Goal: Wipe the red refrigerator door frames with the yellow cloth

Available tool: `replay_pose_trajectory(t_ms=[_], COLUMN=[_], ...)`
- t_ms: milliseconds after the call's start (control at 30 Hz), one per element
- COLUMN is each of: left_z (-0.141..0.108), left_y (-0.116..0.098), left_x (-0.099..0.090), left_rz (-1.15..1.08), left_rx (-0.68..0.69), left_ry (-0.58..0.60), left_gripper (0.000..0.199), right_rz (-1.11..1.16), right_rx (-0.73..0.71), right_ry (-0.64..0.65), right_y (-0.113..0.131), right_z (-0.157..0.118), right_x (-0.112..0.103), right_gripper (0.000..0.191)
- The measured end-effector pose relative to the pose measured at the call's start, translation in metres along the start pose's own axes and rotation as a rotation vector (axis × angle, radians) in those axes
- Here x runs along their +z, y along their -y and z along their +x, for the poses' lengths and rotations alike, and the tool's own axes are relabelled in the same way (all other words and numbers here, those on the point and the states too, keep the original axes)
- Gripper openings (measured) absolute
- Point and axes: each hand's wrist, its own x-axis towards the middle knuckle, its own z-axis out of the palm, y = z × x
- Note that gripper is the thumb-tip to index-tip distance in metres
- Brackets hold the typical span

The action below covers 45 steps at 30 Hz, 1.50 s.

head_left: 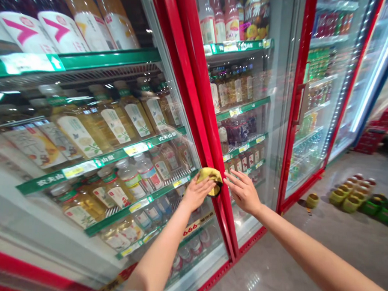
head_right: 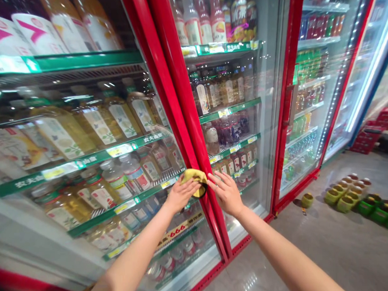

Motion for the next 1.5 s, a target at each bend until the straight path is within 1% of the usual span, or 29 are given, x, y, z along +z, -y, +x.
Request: replay_pose_trajectory(t_ms=[33, 67, 133, 200, 300, 367, 467, 600, 667, 767, 867, 933, 1067, 1167, 1267, 1333, 1433, 1500], left_z=[0.002, 0.001, -0.007, -0.023, -0.052, -0.062, -0.058, -0.041, -0.042, -0.054, -0.067, -0.073, -0.084, -0.094, -0.106, -0.114, -0.127, -0.138], left_y=[0.005, 0.008, 0.006, -0.004, -0.029, -0.042, -0.048, -0.039, -0.038, -0.045, -0.05, -0.047, -0.031, -0.018, -0.007, -0.001, 0.003, 0.004], left_x=[-0.002, -0.003, 0.001, 0.011, 0.03, 0.038, 0.039, 0.032, 0.032, 0.033, 0.026, 0.017, 0.0, -0.01, -0.023, -0.033, -0.048, -0.056], left_rz=[0.018, 0.036, 0.061, 0.063, 0.05, 0.054, 0.089, 0.143, 0.148, 0.147, 0.156, 0.161, 0.164, 0.169, 0.191, 0.207, 0.199, 0.188], left_rx=[-0.043, -0.09, -0.153, -0.142, -0.091, -0.102, -0.196, -0.355, -0.368, -0.329, -0.277, -0.228, -0.113, -0.031, 0.018, 0.014, 0.018, 0.009], left_ry=[-0.013, -0.025, -0.028, 0.003, 0.065, 0.086, 0.07, 0.029, 0.039, 0.061, 0.054, 0.04, -0.015, -0.083, -0.16, -0.177, -0.124, -0.097], left_gripper=[0.039, 0.046, 0.06, 0.061, 0.051, 0.048, 0.053, 0.062, 0.062, 0.061, 0.07, 0.074, 0.067, 0.063, 0.066, 0.066, 0.066, 0.068], right_rz=[0.016, 0.036, 0.084, 0.139, 0.199, 0.228, 0.274, 0.341, 0.373, 0.459, 0.594, 0.689, 0.896, 0.941, 0.859, 0.759, 0.552, 0.402], right_rx=[0.018, 0.037, 0.077, 0.114, 0.173, 0.221, 0.286, 0.351, 0.393, 0.442, 0.46, 0.505, 0.642, 0.669, 0.608, 0.549, 0.483, 0.469], right_ry=[-0.028, -0.057, -0.104, -0.126, -0.138, -0.153, -0.158, -0.163, -0.191, -0.212, -0.202, -0.205, -0.185, -0.177, -0.162, -0.12, -0.06, -0.054], right_y=[0.001, 0.003, 0.008, 0.015, 0.027, 0.034, 0.043, 0.053, 0.059, 0.069, 0.076, 0.079, 0.084, 0.088, 0.099, 0.112, 0.14, 0.16], right_z=[0.003, 0.006, 0.009, 0.007, -0.005, -0.016, -0.029, -0.031, -0.03, -0.03, -0.026, -0.018, 0.003, 0.007, -0.001, -0.009, -0.012, -0.006], right_x=[0.0, 0.001, 0.003, 0.005, 0.011, 0.017, 0.027, 0.039, 0.044, 0.049, 0.053, 0.056, 0.069, 0.081, 0.093, 0.104, 0.125, 0.139], right_gripper=[0.059, 0.06, 0.062, 0.064, 0.063, 0.06, 0.056, 0.055, 0.052, 0.046, 0.042, 0.04, 0.036, 0.036, 0.041, 0.048, 0.063, 0.075])
